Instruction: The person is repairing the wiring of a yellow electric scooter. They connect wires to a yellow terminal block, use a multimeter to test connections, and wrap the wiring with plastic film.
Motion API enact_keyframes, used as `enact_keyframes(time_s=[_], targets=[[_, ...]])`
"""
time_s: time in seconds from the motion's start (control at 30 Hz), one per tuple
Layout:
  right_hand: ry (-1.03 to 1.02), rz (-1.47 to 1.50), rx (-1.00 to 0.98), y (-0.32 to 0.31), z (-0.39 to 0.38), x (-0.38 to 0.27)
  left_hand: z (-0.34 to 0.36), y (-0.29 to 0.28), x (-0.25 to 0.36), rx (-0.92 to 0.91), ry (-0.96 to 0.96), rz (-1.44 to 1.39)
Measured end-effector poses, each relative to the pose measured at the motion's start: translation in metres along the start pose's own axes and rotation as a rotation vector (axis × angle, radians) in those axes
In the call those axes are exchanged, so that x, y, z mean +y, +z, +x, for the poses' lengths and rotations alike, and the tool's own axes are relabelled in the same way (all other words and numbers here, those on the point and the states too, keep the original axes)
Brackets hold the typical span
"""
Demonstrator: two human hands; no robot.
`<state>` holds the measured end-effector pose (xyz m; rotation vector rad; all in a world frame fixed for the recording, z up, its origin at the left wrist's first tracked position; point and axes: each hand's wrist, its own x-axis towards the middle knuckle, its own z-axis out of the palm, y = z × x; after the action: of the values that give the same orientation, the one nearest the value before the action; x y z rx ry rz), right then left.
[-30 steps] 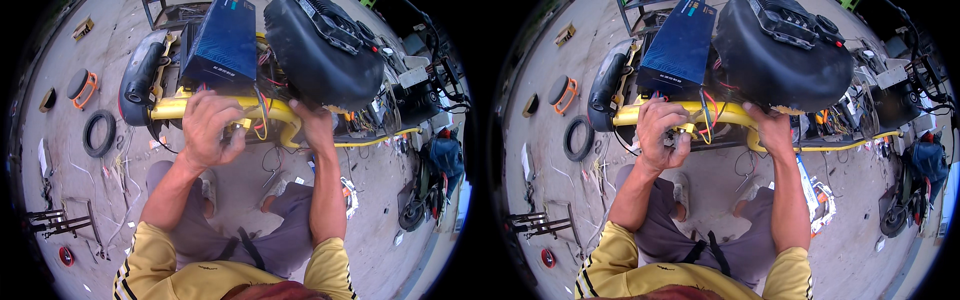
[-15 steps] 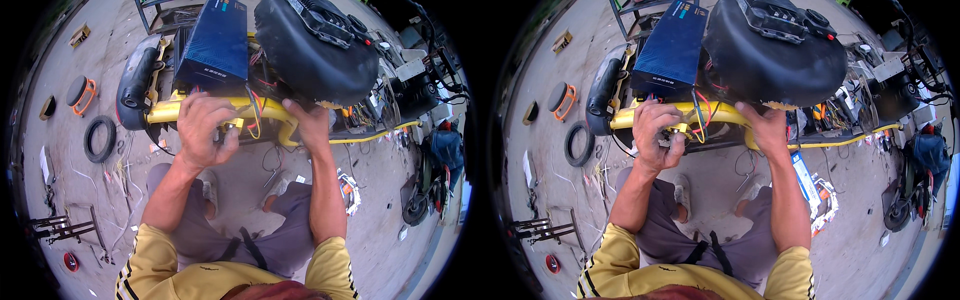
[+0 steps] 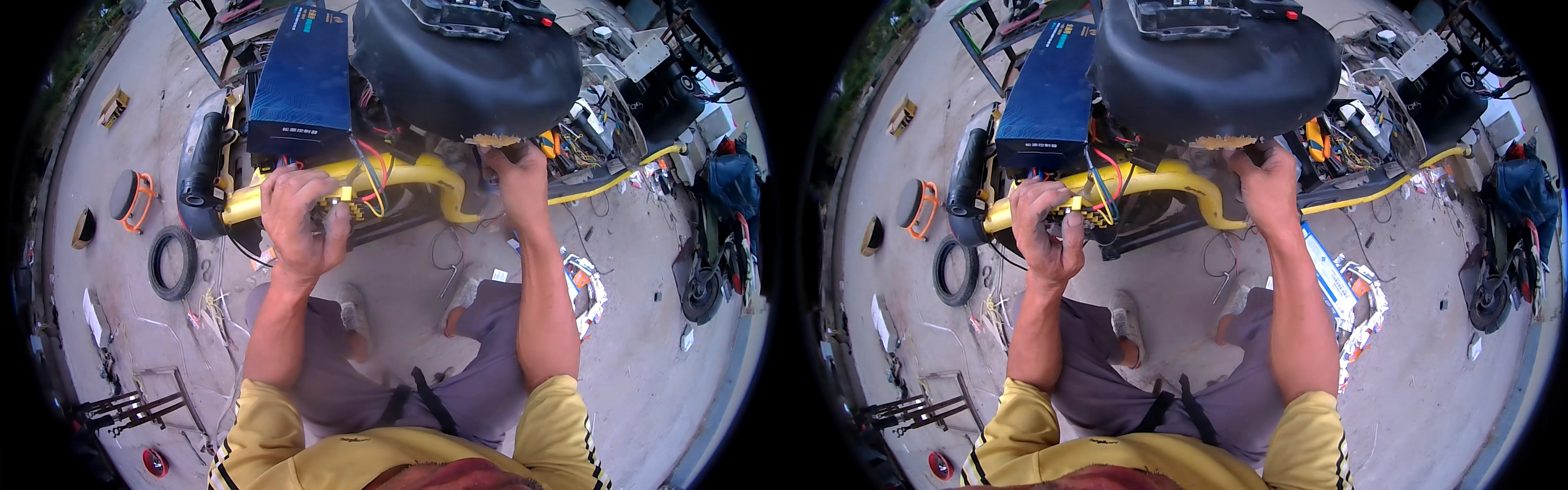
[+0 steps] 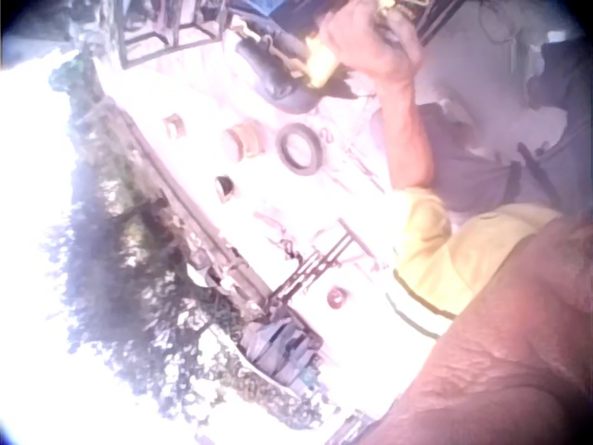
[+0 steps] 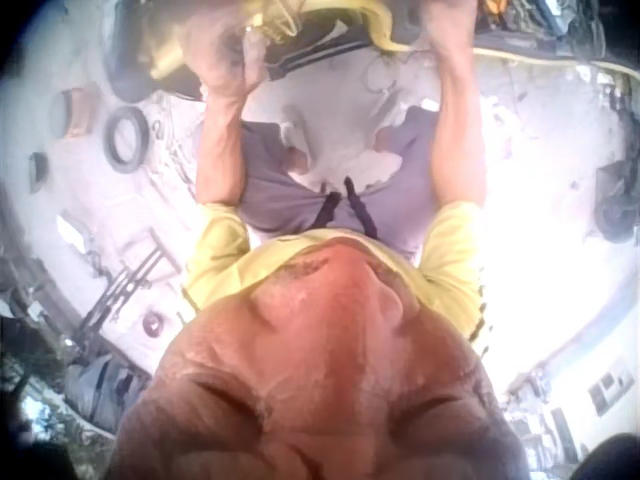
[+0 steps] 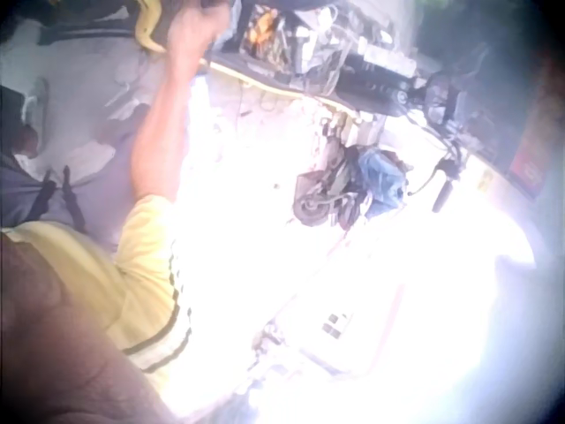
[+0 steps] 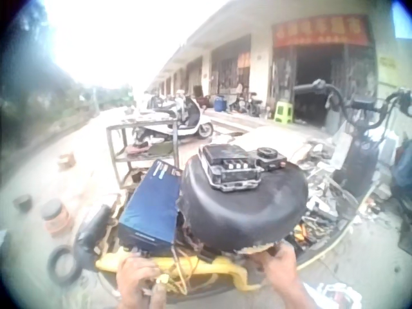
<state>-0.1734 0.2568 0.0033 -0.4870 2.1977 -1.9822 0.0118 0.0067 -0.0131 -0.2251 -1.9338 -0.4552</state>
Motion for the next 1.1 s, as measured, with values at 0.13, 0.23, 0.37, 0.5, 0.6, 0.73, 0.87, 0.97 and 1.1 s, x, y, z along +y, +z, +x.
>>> enact_keyframes(time_s=[0.13, 0.23, 0.37, 0.5, 0.6, 0.73, 0.87, 0.97, 1.1], targets=[[0.006, -0.071, 0.020, -0.008, 0.001, 0.001, 0.005, 0.003, 0.007, 0.008, -0.020, 0.006], [-0.034, -0.262, 0.045, -0.014, -0.003, 0.001, 0.005, 0.006, 0.008, 0.006, -0.028, 0.036], [-0.119, -0.420, 0.056, -0.016, -0.003, 0.007, 0.002, 0.006, 0.007, 0.026, -0.021, 0.050], [-0.169, -0.429, 0.038, -0.013, -0.008, 0.002, 0.004, 0.003, 0.003, 0.017, -0.004, 0.017], [-0.124, -0.374, -0.001, -0.015, -0.012, -0.005, 0.010, -0.001, 0.005, 0.000, 0.011, 0.029], [-0.158, -0.138, -0.067, 0.000, -0.024, -0.001, 0.011, -0.006, 0.007, -0.036, 0.013, 0.066], [-0.292, -0.061, -0.197, 0.022, -0.043, -0.007, 0.007, -0.010, 0.007, -0.069, 0.000, 0.086], [-0.425, -0.081, -0.276, 0.039, -0.058, -0.018, 0.009, -0.016, 0.007, -0.113, 0.025, 0.081], [-0.543, -0.158, -0.294, 0.055, -0.069, -0.030, 0.010, -0.020, 0.009, -0.206, 0.030, 0.141]])
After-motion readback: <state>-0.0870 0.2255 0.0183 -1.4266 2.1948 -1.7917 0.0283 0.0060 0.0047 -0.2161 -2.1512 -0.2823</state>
